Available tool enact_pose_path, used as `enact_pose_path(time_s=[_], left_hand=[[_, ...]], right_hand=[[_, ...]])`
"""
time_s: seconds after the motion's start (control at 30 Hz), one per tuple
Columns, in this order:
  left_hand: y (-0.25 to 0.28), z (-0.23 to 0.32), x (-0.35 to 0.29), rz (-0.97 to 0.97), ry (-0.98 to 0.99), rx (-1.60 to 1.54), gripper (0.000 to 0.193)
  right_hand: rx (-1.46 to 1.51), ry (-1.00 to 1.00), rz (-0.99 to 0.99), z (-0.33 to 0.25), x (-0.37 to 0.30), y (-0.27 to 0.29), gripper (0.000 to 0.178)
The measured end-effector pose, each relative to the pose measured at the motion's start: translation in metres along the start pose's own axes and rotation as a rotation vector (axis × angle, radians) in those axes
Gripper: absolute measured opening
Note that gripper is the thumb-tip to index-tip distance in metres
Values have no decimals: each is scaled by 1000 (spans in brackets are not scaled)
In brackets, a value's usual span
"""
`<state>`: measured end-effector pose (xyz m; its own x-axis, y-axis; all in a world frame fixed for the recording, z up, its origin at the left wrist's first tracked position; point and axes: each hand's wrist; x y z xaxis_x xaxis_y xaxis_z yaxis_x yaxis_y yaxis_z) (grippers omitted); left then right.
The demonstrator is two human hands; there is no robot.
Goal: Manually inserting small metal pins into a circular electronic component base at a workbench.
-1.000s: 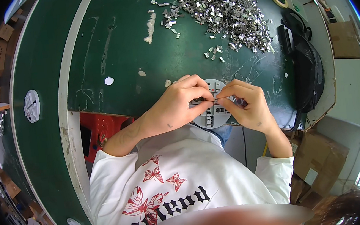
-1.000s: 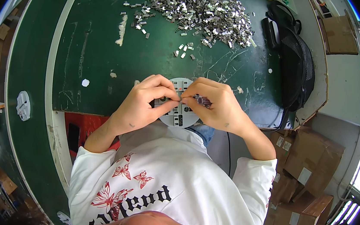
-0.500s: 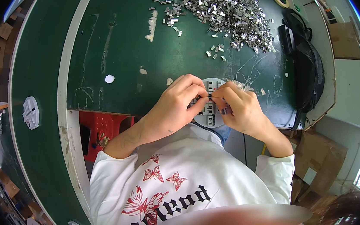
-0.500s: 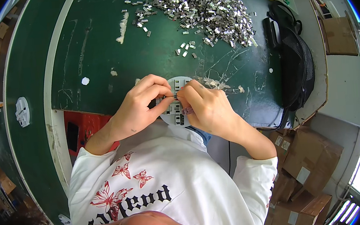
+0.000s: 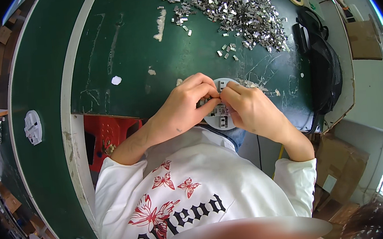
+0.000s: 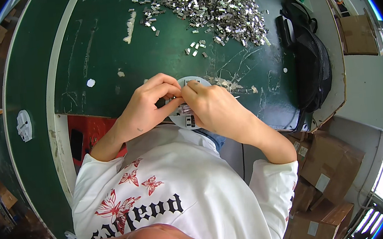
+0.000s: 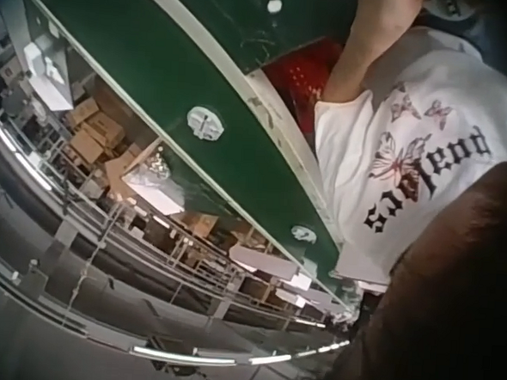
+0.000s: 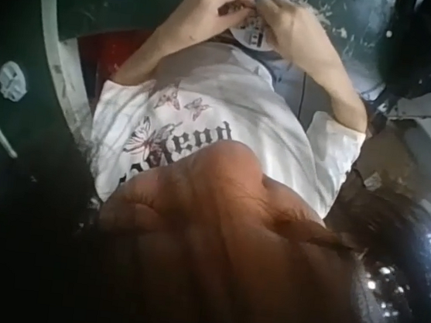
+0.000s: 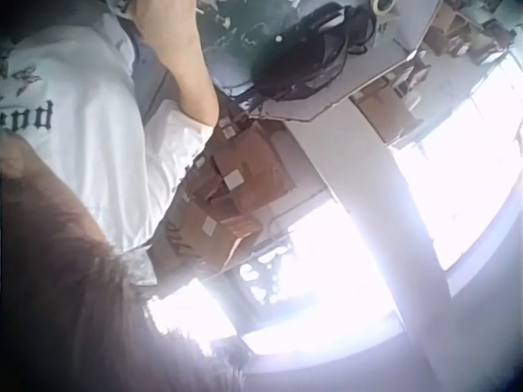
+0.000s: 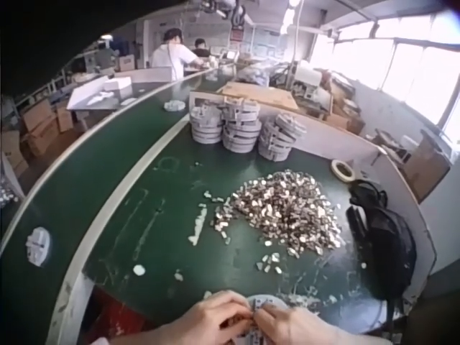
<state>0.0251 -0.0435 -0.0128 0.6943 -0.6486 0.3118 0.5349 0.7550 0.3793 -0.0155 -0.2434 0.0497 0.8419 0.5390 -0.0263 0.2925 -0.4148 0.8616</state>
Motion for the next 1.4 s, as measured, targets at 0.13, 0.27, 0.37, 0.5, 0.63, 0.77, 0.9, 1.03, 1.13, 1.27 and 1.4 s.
enact_pose_path(time_s=[0.13,0.27,0.37,0.5,0.63,0.77,0.9,1.03,1.13,1.27,1.4], left_hand=[[6,1,-2,-61,84,-67,25],[2,7,-10,-40,-16,112,62],[-9,5,-7,-77,-62,265,102],[-16,0,-11,-168,-41,354,116],[-16,0,-8,-154,-47,338,111],[-15,0,-7,-154,-38,345,109],[-14,1,-3,-143,-46,340,108],[-16,-1,-6,-128,-36,316,107],[-14,-1,-4,-113,-41,286,109],[-14,-1,-7,-71,-14,204,111],[-12,-5,-2,-33,-3,212,112]], right_hand=[[122,-60,116,-4,2,2,12],[588,-79,323,-5,3,10,29],[1090,104,467,1,11,13,45],[1221,187,472,1,24,-3,52],[1168,92,430,3,24,-8,55],[1189,146,436,4,25,-10,55],[1130,84,489,5,25,-20,54],[1037,61,508,4,25,-24,52],[1221,89,687,10,24,-12,51],[879,-338,671,25,16,26,38],[6,-294,450,58,27,15,14]])
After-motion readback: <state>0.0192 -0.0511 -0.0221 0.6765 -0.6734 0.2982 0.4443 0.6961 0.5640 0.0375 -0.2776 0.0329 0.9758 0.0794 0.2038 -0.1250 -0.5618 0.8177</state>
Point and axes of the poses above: each hand's wrist, its own x-axis towards the middle knuckle, its own y-axis out of the back of the hand, z = x × y, and after that the axes turned 3 degrees about -z, right-handed
